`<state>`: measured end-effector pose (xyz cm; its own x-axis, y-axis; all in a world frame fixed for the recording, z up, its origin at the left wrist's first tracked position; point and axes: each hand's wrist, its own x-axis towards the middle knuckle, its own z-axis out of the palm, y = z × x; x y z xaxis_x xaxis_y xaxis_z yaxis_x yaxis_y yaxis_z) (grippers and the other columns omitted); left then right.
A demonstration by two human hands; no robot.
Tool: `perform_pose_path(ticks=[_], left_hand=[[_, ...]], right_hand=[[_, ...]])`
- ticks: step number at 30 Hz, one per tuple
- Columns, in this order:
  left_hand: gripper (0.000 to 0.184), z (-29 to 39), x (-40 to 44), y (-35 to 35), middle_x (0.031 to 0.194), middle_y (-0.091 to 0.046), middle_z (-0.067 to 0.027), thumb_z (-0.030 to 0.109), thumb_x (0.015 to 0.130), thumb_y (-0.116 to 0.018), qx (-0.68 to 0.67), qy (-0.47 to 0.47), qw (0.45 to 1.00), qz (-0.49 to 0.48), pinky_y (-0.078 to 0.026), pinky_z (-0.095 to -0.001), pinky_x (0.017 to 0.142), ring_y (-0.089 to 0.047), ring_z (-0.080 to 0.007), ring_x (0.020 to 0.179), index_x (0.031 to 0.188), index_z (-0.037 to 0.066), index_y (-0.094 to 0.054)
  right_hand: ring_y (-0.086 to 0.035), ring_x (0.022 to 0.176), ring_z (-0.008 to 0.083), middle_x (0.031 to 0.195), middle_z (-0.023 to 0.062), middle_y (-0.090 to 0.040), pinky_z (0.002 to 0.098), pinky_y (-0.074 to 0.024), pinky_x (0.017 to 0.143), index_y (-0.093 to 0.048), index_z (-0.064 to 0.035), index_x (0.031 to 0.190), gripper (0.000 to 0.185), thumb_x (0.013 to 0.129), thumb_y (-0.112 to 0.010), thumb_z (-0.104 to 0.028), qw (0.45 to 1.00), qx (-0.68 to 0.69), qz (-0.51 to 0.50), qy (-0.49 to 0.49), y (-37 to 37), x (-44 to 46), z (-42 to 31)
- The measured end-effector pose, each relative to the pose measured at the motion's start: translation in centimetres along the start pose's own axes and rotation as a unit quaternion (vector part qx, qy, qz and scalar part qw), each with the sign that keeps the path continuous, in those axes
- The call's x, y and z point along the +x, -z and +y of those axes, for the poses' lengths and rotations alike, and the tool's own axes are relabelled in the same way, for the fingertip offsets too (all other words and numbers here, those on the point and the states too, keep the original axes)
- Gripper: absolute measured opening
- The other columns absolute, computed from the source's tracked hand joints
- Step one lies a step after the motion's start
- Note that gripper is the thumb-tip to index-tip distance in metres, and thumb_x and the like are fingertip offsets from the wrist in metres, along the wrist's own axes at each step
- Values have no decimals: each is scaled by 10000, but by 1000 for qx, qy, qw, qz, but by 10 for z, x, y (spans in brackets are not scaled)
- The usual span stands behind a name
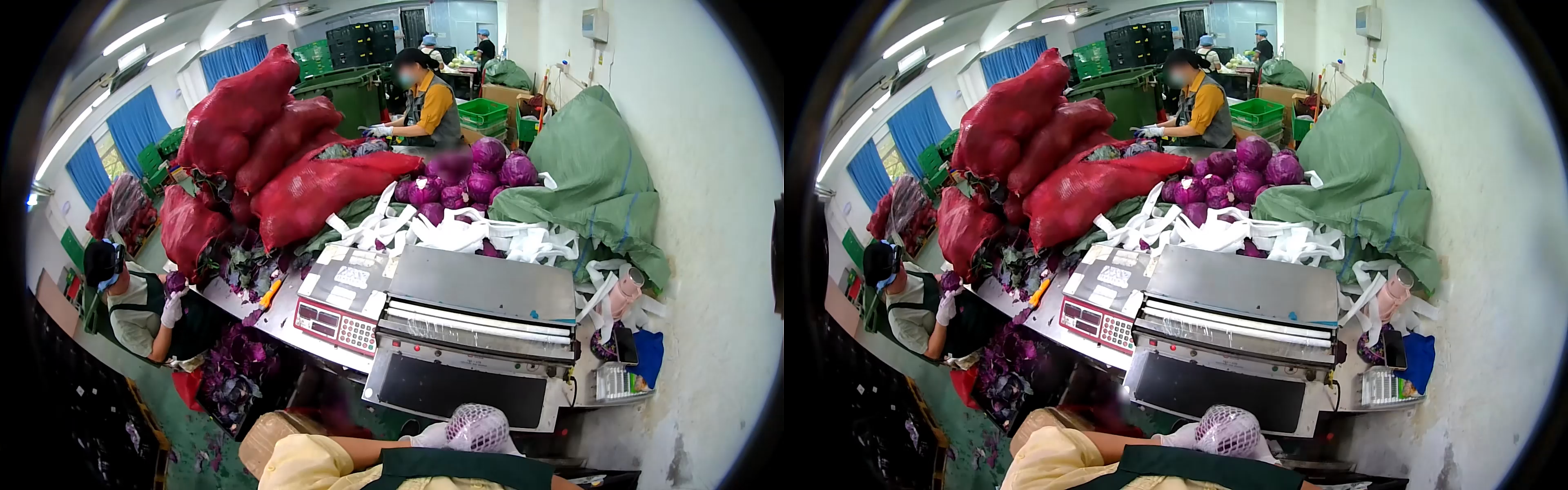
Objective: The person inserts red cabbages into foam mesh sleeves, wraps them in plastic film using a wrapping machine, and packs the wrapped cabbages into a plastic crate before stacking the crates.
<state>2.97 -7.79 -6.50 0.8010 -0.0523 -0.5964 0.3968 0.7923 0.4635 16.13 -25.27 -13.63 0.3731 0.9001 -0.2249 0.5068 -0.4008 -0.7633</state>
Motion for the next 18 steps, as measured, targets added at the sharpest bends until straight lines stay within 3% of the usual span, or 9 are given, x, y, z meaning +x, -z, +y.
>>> perform_pose_path(ticks=[3, 5, 6, 9, 10, 13, 14, 17, 18], left_hand=[[362, 31, -16, -22, 1285, -555, -128, 194, 1008, -371, 198, 19, 972, -127, -395, -328, 1040, -536, -206, 1152, 1292, 5, -490], [417, 32, -19, -30, 1304, -536, -138, 260, 1001, -377, 236, 58, 949, -200, -370, -344, 1057, -512, -220, 1183, 1326, 10, -448], [448, 32, -18, -31, 1314, -527, -143, 293, 997, -381, 235, 66, 946, -215, -357, -351, 1066, -500, -227, 1198, 1343, 12, -426], [554, 42, -19, -19, 1342, -499, -158, 393, 986, -391, 141, 17, 981, -136, -319, -374, 1093, -465, -249, 1244, 1394, 20, -362], [591, 51, -20, -11, 1352, -489, -163, 426, 982, -394, 92, -27, 992, -82, -307, -382, 1101, -453, -256, 1260, 1411, 22, -341], [709, 102, -38, 13, 1381, -461, -177, 525, 971, -404, 73, -192, 978, 27, -269, -405, 1128, -417, -277, 1306, 1462, 30, -277], [638, 106, -49, 10, 1418, -407, -167, 453, 989, -400, 158, -207, 965, -18, -267, -410, 1133, -370, -279, 1338, 1471, 54, -273], [525, 98, -77, 2, 1421, -405, -154, 323, 1011, -424, 370, -211, 899, -99, -275, -425, 1139, -370, -274, 1347, 1466, 86, -312], [525, 103, -63, 1, 1421, -405, -154, 323, 1011, -424, 384, -178, 896, -133, -275, -425, 1139, -370, -274, 1347, 1466, 86, -312]], right_hand=[[-591, 882, 199, 901, 85, -579, 310, -482, 791, -595, -70, 899, 103, 859, -608, -164, 978, -18, 116, 171, 56, 30, -68], [-561, 1028, 196, 1081, 109, -566, 306, -457, 865, -567, -61, 1019, 182, 864, -589, -154, 949, 253, 111, 153, 76, 57, -130], [-522, 1141, 234, 1248, 141, -509, 325, -422, 946, -523, -36, 1151, 310, 879, -559, -180, 899, 386, 13, 209, 92, 58, -173], [-521, 1175, 272, 1179, 195, -580, 410, -404, 1009, -522, 54, 1197, 455, 925, -503, -311, 690, 575, -407, 169, 77, 78, -208], [-553, 1133, 279, 1113, 211, -611, 415, -412, 1012, -535, 75, 1164, 464, 949, -471, -331, 649, 626, -411, 134, 73, 79, -216], [-602, 1026, 318, 1060, 207, -611, 429, -455, 956, -545, 62, 1099, 401, 959, -486, -309, 659, 659, -362, 19, 70, 78, -217], [-608, 1015, 310, 1012, 173, -617, 425, -466, 951, -546, 31, 1077, 349, 966, -486, -294, 686, 666, -286, 69, 60, 78, -210], [-604, 1028, 218, 977, 79, -626, 358, -481, 887, -583, -36, 1027, 249, 929, -569, -265, 660, 717, -159, -158, 54, 54, -208], [-616, 990, 209, 972, 57, -638, 327, -478, 872, -602, -30, 1022, 233, 942, -548, -242, 827, 559, -50, -31, 56, 70, -188]])
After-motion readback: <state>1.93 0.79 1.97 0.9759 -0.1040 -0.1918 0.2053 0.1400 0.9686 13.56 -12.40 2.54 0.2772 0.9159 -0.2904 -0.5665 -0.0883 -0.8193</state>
